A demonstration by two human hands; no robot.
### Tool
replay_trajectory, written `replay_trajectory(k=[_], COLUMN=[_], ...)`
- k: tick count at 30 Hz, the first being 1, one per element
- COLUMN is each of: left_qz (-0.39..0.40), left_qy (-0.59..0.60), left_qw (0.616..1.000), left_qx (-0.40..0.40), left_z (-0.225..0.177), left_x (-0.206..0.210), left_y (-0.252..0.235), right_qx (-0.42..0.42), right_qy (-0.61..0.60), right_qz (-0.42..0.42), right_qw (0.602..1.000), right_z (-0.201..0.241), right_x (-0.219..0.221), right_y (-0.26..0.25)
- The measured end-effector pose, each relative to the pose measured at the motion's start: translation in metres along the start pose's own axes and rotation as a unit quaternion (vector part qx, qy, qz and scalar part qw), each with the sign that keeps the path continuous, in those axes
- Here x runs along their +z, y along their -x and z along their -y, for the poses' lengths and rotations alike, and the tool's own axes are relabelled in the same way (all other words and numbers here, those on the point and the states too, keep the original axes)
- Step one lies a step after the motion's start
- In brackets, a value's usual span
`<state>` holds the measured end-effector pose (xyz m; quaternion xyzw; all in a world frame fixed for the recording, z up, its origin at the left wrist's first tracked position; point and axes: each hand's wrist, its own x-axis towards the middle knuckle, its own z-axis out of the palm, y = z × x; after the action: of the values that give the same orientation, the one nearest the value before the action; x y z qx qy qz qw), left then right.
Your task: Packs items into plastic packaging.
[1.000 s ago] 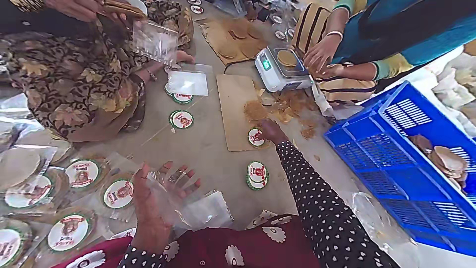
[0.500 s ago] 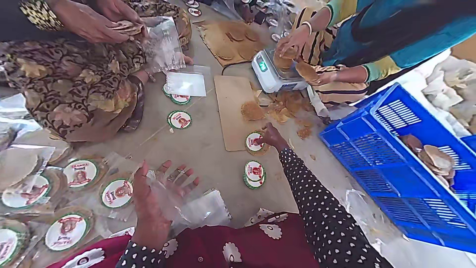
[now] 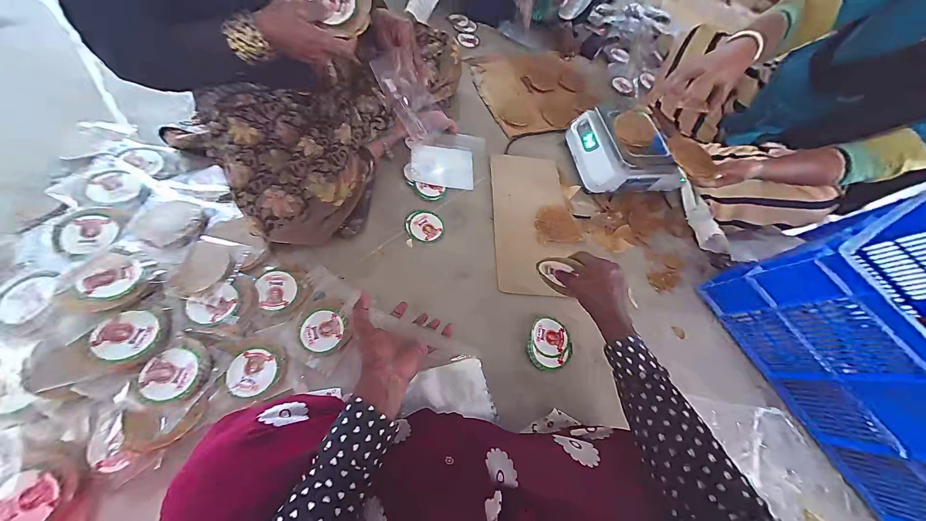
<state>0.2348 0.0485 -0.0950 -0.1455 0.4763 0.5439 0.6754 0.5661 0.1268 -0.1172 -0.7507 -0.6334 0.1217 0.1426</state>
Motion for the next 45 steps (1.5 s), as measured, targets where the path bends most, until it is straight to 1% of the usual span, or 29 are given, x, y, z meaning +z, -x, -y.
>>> replay_trajectory(k=[2,5,7,9,11,13,15,17,19,21,22,23,24,25,26,27,28,29,31,32,33,34,36,38,40,41,42,43,45], left_qz=[-0.011,-0.003,0.017,0.021,0.021,0.026,0.047,0.100,0.144,0.165,0.166,0.183,0.207,0.254,0.316,0.388,0.446,0.470,0.456,0.441,0.426,0.418,0.416,0.423,0.414,0.410,0.412,0.422,0.452], left_qy=[0.015,0.021,0.023,0.019,0.024,0.037,0.035,0.035,0.021,-0.015,-0.068,-0.138,-0.229,-0.323,-0.399,-0.454,-0.496,-0.544,-0.637,-0.664,-0.679,-0.689,-0.704,-0.729,-0.782,-0.799,-0.805,-0.802,-0.770], left_qw=[1.000,1.000,1.000,1.000,0.999,0.999,0.998,0.994,0.989,0.986,0.983,0.970,0.938,0.877,0.797,0.703,0.615,0.535,0.394,0.347,0.316,0.298,0.286,0.291,0.298,0.301,0.304,0.313,0.351], left_qx=[-0.005,0.002,0.003,0.003,0.006,0.012,0.014,0.010,0.000,-0.003,0.026,0.080,0.159,0.249,0.326,0.385,0.420,0.443,0.480,0.495,0.508,0.513,0.500,0.453,0.358,0.320,0.299,0.284,0.280], left_z=[-0.002,-0.001,0.000,0.000,0.000,0.001,0.005,0.014,0.021,0.021,0.018,0.014,0.010,0.007,0.006,0.008,0.016,0.029,0.062,0.078,0.093,0.105,0.128,0.152,0.178,0.193,0.207,0.220,0.242], left_x=[0.003,0.004,0.001,0.001,0.001,0.002,0.003,0.000,-0.005,-0.014,-0.018,-0.024,-0.030,-0.036,-0.038,-0.035,-0.030,-0.026,-0.025,-0.025,-0.026,-0.028,-0.029,-0.027,-0.024,-0.021,-0.022,-0.024,-0.031], left_y=[0.004,0.005,0.005,0.007,0.008,0.014,0.023,0.035,0.045,0.051,0.052,0.053,0.057,0.063,0.071,0.086,0.105,0.126,0.158,0.165,0.168,0.170,0.176,0.184,0.190,0.190,0.188,0.184,0.174], right_qx=[0.000,-0.067,-0.134,-0.199,-0.236,-0.237,-0.208,-0.176,-0.203,-0.258,-0.284,-0.311,-0.335,-0.353,-0.366,-0.374,-0.378,-0.376,-0.377,-0.380,-0.379,-0.371,-0.325,-0.207,-0.051,0.012,0.067,0.115,0.202], right_qy=[-0.157,-0.287,-0.334,-0.367,-0.359,-0.292,-0.251,-0.250,-0.245,-0.194,-0.155,-0.116,-0.078,-0.039,-0.003,0.024,0.051,0.079,0.109,0.113,0.111,0.109,0.089,0.037,-0.066,-0.134,-0.208,-0.285,-0.454], right_qz=[-0.056,-0.087,-0.045,0.032,0.088,0.099,0.097,0.096,0.064,0.014,-0.007,-0.026,-0.040,-0.048,-0.051,-0.044,-0.032,-0.012,0.001,-0.002,-0.004,-0.007,-0.036,-0.077,-0.132,-0.174,-0.216,-0.247,-0.257], right_qw=[0.986,0.951,0.932,0.908,0.899,0.921,0.940,0.947,0.946,0.946,0.946,0.943,0.938,0.934,0.929,0.926,0.924,0.923,0.920,0.918,0.919,0.922,0.941,0.975,0.988,0.976,0.952,0.919,0.829], right_z=[0.026,0.063,0.082,0.101,0.120,0.137,0.145,0.144,0.137,0.128,0.123,0.118,0.112,0.104,0.098,0.092,0.086,0.079,0.065,0.057,0.049,0.039,0.015,-0.009,-0.038,-0.054,-0.070,-0.082,-0.095], right_x=[-0.028,-0.061,-0.074,-0.075,-0.068,-0.057,-0.045,-0.042,-0.045,-0.058,-0.069,-0.080,-0.091,-0.100,-0.109,-0.117,-0.123,-0.128,-0.133,-0.135,-0.137,-0.139,-0.145,-0.158,-0.174,-0.180,-0.183,-0.186,-0.188], right_y=[0.033,0.094,0.134,0.168,0.195,0.212,0.215,0.209,0.204,0.206,0.208,0.211,0.216,0.221,0.227,0.234,0.240,0.247,0.257,0.261,0.265,0.270,0.284,0.305,0.328,0.339,0.351,0.364,0.393])
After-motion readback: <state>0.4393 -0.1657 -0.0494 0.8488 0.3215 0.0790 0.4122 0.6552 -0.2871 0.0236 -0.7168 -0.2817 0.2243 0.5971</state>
